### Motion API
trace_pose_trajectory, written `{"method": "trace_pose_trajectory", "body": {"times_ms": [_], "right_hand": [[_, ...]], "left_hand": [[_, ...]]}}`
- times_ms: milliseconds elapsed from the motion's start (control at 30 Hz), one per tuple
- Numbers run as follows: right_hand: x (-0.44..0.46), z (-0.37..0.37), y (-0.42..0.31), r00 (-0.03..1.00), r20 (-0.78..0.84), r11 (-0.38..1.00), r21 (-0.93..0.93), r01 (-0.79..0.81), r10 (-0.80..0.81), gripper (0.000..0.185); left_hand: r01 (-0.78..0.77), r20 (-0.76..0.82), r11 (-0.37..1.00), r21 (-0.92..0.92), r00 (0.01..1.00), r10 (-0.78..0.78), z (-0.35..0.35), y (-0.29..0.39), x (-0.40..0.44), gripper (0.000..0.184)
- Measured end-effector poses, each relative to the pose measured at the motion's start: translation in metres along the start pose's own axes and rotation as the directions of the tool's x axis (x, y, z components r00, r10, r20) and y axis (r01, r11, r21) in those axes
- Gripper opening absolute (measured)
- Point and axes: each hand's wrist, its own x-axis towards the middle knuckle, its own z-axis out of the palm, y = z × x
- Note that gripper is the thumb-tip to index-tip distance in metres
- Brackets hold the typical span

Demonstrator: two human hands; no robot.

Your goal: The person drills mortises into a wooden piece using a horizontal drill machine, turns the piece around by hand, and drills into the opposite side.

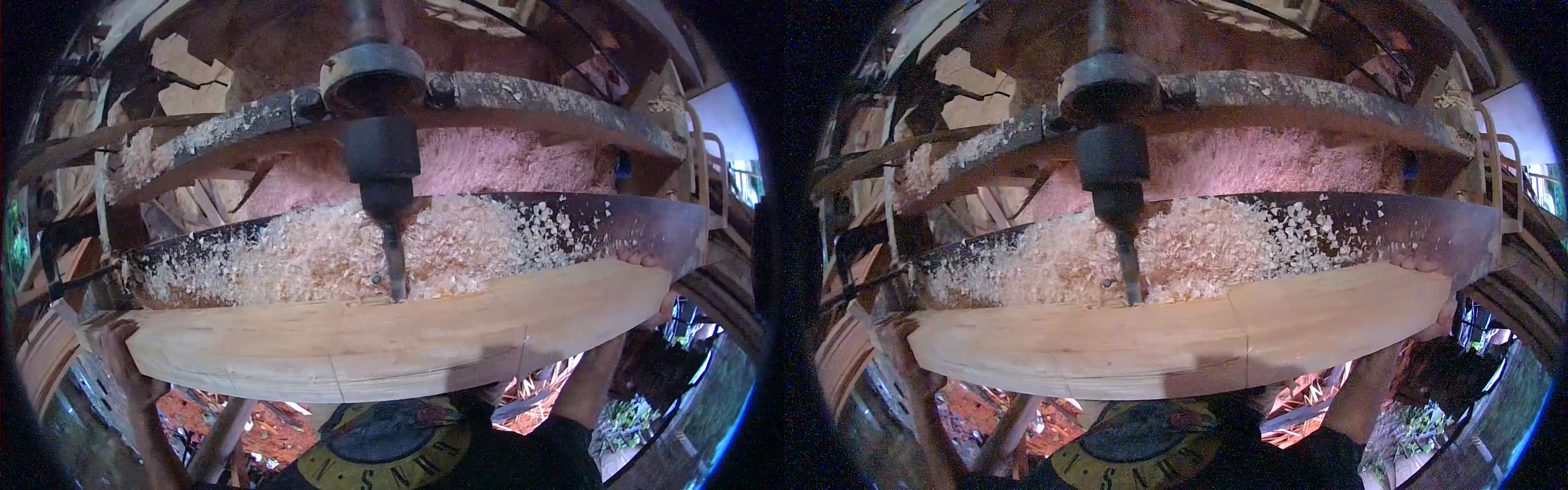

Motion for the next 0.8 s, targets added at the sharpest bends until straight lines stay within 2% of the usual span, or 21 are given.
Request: {"method": "trace_pose_trajectory", "body": {"times_ms": [67, 167, 267, 367, 467, 567, 633, 700, 800], "right_hand": [[0.001, -0.002, -0.002, 1.0, 0.008, 1.0, -0.021, -0.01, 0.01, 0.076], [0.005, -0.007, -0.001, 1.0, 0.008, 0.999, -0.044, -0.022, 0.022, 0.076], [0.016, -0.004, 0.007, 0.999, 0.025, 0.997, 0.069, 0.026, -0.028, 0.076], [0.024, 0.01, 0.009, 0.995, 0.075, 0.983, 0.168, -0.079, 0.067, 0.078], [0.027, 0.009, 0.012, 0.998, 0.051, 0.992, 0.117, -0.035, 0.03, 0.079], [0.031, 0.009, 0.009, 0.996, 0.069, 0.994, 0.094, -0.063, 0.057, 0.08], [0.026, -0.038, 0.007, 0.999, -0.005, 0.996, -0.078, -0.043, 0.042, 0.081], [0.033, -0.027, 0.007, 0.999, 0.007, 0.995, -0.09, -0.046, 0.047, 0.082], [0.048, -0.002, 0.013, 0.988, 0.139, 0.993, 0.083, -0.085, 0.073, 0.082]], "left_hand": [[0.005, 0.025, 1.0, 0.031, 1.0, -0.006, -0.003, 0.004, 0.002, 0.064], [0.009, -0.012, 0.999, -0.039, 1.0, -0.009, 0.0, 0.002, -0.001, 0.062], [0.056, 0.02, 0.995, -0.088, 0.998, -0.055, 0.005, -0.009, -0.013, 0.058], [0.024, -0.057, 0.997, -0.067, 0.998, -0.028, 0.005, -0.002, -0.007, 0.062], [0.007, -0.021, 1.0, -0.006, 1.0, -0.007, 0.003, -0.001, -0.006, 0.063], [0.025, -0.027, 1.0, 0.007, 0.999, -0.024, 0.004, -0.004, -0.009, 0.064], [0.019, -0.037, 1.0, -0.022, 0.999, -0.02, 0.004, -0.004, -0.01, 0.064], [0.039, -0.043, 0.998, -0.04, 0.998, -0.041, 0.005, -0.005, -0.013, 0.064], [0.067, -0.049, 0.997, -0.031, 0.996, -0.068, 0.006, -0.005, -0.015, 0.063]]}}
